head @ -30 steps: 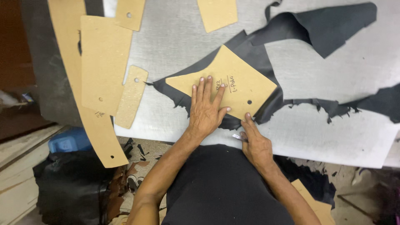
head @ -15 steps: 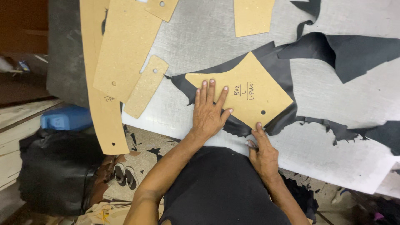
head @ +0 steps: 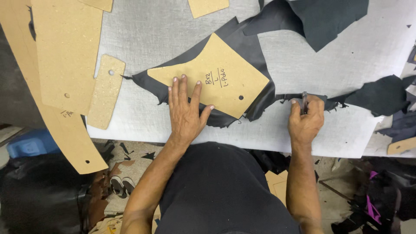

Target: The person places cardboard templates onto a large sheet of black fabric, traces the outlines with a pen, and cuts the fabric along the traced lines using a utility knife. The person then removes the cut pieces and scrap fabric from the table.

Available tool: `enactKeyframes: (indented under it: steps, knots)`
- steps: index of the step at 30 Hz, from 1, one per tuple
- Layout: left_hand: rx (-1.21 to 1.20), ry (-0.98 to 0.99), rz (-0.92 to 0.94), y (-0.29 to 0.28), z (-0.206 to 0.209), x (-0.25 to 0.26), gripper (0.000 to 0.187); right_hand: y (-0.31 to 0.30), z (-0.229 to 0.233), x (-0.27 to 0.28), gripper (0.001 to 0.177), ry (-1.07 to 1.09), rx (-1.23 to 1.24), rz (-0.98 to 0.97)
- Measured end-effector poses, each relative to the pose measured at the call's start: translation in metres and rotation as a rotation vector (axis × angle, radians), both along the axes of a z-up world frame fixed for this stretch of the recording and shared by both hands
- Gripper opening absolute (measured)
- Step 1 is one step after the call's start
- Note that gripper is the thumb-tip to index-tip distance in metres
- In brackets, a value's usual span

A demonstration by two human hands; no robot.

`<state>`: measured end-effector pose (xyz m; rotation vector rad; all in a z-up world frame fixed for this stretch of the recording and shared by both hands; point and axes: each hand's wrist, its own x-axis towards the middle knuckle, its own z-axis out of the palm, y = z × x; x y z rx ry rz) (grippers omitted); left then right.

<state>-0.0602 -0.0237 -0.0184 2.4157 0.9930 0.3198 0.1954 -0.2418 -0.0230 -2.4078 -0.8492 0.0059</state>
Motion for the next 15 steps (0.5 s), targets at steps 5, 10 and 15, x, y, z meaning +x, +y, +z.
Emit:
enactKeyframes:
  steps: [5,10,15]
  knots:
    - [0.035,0.048,0.049,-0.011,0.002,0.012,0.095,0.002,0.023,0.006,0.029,-0.023,0.062,0.133]
    - [0.014,0.041,0.132,-0.011,0.009,0.008,0.098,0.047,0.050,0.019,0.041,0.012,0.125,0.294]
    - [-0.001,0.056,0.272,0.003,0.015,0.008,0.111,0.125,0.043,0.000,0.042,0.016,-0.080,0.664]
